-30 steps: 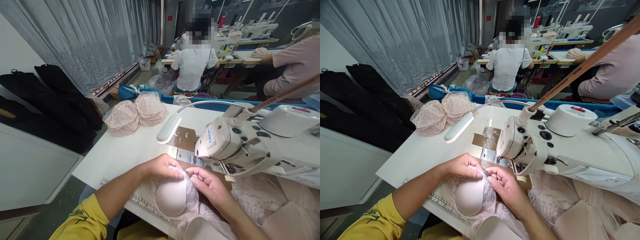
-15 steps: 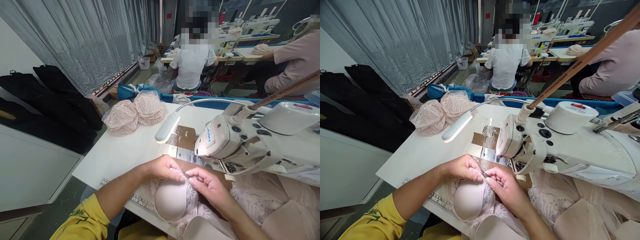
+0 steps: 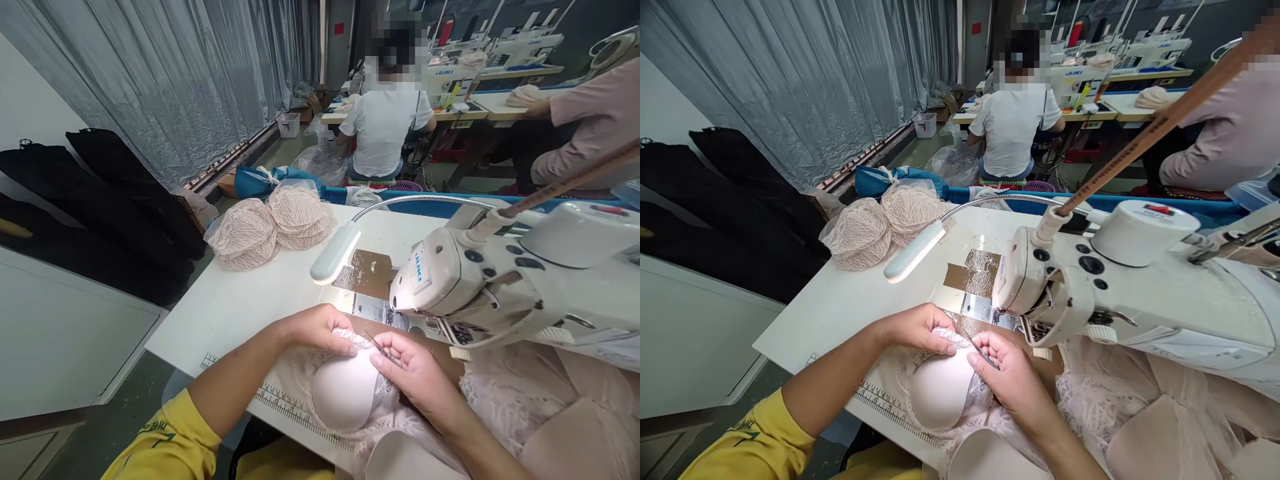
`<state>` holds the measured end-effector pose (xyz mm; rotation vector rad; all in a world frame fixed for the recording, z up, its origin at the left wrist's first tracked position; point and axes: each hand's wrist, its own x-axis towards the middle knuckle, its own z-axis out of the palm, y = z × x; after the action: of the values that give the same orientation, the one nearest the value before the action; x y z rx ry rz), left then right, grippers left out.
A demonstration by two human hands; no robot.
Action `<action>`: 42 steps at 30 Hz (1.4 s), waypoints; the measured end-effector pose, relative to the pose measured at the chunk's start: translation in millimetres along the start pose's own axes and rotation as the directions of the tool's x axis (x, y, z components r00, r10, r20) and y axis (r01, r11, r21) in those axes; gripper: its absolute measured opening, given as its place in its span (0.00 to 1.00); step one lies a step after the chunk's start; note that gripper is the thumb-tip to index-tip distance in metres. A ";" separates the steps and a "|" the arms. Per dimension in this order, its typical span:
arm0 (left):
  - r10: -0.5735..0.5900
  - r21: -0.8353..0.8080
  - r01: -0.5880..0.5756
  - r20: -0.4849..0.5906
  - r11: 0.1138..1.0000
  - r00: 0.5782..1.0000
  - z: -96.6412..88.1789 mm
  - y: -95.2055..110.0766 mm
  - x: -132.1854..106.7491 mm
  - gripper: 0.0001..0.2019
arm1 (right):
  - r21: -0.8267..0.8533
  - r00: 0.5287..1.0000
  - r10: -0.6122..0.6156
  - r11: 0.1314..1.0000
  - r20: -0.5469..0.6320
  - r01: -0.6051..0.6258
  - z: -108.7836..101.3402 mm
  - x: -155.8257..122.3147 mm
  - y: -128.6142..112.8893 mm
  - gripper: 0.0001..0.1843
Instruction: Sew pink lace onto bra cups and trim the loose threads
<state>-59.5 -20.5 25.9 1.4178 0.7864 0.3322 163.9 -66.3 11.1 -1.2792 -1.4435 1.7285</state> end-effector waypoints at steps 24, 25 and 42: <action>-0.025 -0.180 0.032 0.039 0.983 0.999 15.9 6.5 2.1 0.17 | -0.165 0.993 -0.099 0.980 0.059 0.107 -7.7 -1.3 -5.9 0.18; -0.024 -0.178 0.032 0.045 0.984 0.999 15.9 7.1 1.9 0.17 | -0.160 0.993 -0.102 0.981 0.060 0.111 -8.2 -1.6 -5.7 0.17; -0.080 -0.128 0.064 -0.129 0.990 0.988 2.4 0.8 1.7 0.17 | -0.231 0.996 -0.038 0.973 -0.085 0.018 -18.3 -7.0 -8.0 0.18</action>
<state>-56.5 -21.1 26.1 1.2572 0.9091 0.4166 181.9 -62.2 21.3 -1.4283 -1.6388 1.4992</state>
